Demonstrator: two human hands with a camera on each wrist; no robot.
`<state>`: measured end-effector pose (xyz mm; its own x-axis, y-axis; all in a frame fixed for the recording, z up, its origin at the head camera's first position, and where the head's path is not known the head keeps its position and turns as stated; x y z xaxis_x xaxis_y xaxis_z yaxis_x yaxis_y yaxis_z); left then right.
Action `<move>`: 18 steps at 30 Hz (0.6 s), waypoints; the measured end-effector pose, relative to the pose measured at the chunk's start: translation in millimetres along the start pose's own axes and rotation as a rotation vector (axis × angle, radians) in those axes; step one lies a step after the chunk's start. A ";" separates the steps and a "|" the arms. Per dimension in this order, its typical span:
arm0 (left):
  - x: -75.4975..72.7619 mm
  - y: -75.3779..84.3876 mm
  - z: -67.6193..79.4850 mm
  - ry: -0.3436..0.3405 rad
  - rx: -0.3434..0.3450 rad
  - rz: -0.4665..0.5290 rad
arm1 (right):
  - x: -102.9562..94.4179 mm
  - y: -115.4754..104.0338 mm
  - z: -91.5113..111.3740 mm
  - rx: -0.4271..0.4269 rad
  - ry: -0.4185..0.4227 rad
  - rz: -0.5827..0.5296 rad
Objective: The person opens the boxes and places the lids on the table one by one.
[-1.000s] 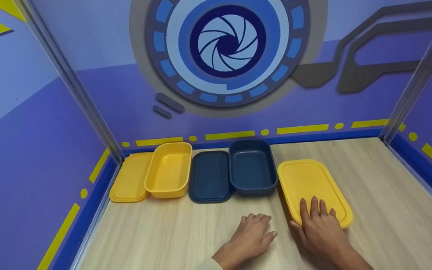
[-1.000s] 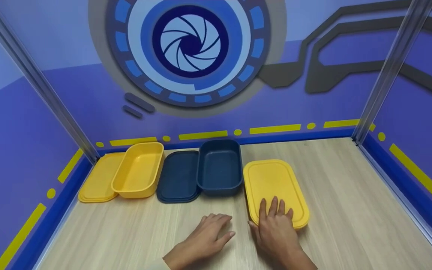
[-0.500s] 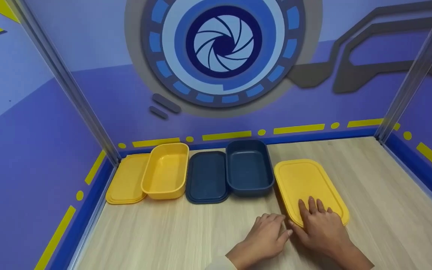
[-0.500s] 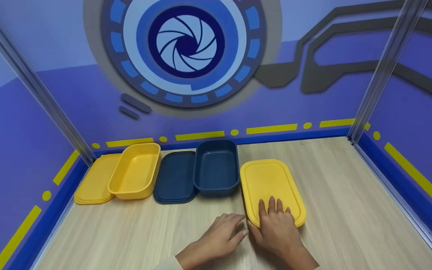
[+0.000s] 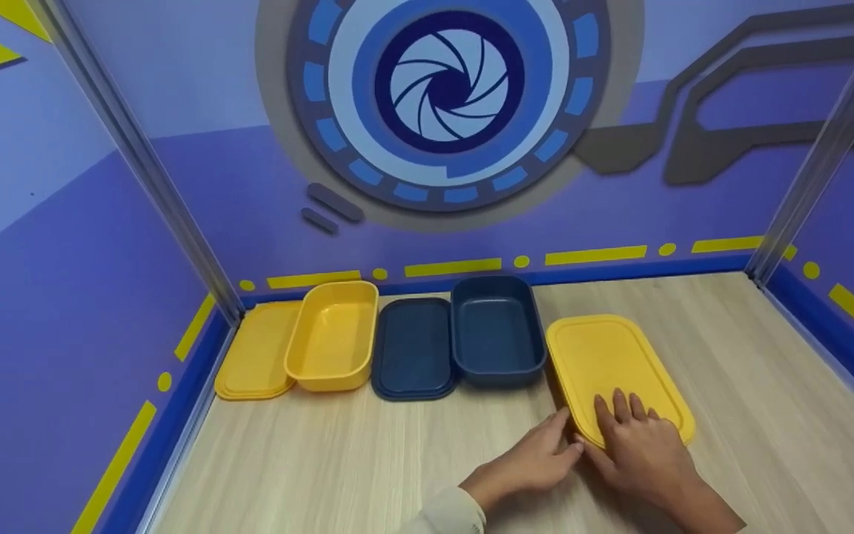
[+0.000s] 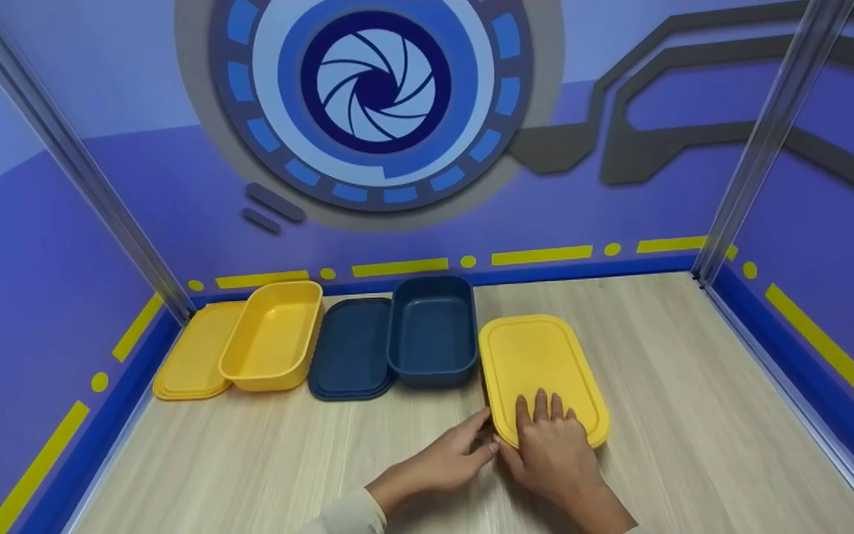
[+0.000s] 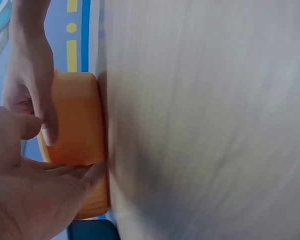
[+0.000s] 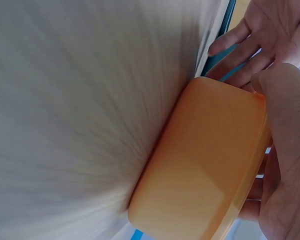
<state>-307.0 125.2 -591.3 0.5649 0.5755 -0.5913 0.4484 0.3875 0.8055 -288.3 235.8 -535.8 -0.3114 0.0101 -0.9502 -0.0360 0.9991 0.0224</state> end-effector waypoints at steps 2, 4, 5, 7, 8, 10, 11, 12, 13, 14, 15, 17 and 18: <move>0.9 -2.2 -3.1 0.015 0.016 0.065 | -0.4 0.2 0.3 -0.007 0.009 -0.004; 1.3 -4.7 -6.7 0.030 0.032 0.131 | -1.7 0.4 0.5 -0.010 0.025 -0.014; 1.5 -5.7 -8.3 0.039 0.039 0.168 | -2.5 0.6 0.7 -0.010 0.033 -0.018; 2.4 -6.3 -11.7 0.057 0.067 0.225 | -3.9 1.1 1.3 -0.006 0.049 -0.027; 2.2 -5.4 -13.3 0.070 0.090 0.229 | -4.5 0.8 1.7 -0.007 0.059 -0.030; 1.7 -1.5 -16.6 0.097 0.151 0.232 | -4.9 -0.6 2.5 -0.013 0.075 -0.035; 1.9 1.0 -18.2 0.105 0.182 0.225 | -5.0 -1.3 2.8 -0.016 0.082 -0.035; 2.5 3.3 -19.4 0.107 0.206 0.207 | -5.1 -1.9 3.0 -0.017 0.088 -0.036; 3.2 4.9 -20.0 0.104 0.218 0.181 | -5.3 -2.4 3.2 -0.019 0.093 -0.037; 4.1 6.1 -20.8 0.099 0.226 0.168 | -5.5 -2.7 3.4 -0.019 0.097 -0.038; 4.8 7.0 -21.5 0.093 0.228 0.156 | -6.0 -2.5 3.6 -0.017 0.099 -0.039; 5.5 6.8 -22.6 0.077 0.210 0.123 | -7.1 -1.1 3.9 -0.007 0.097 -0.037; 5.4 6.0 -23.0 0.070 0.193 0.105 | -7.6 -0.6 3.7 -0.005 0.095 -0.036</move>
<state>-317.3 147.2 -588.8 0.5691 0.6562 -0.4954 0.5180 0.1818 0.8358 -282.3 235.3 -529.7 -0.3986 -0.0302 -0.9166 -0.0539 0.9985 -0.0095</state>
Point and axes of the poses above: each hand's wrist, its own z-axis away from the middle knuckle, its own x-axis out of the palm, y = z × x, the point moved 10 cm from there along -z, towards the middle knuckle, and after that the axes turned 14 degrees about x, right-handed, at the moved point
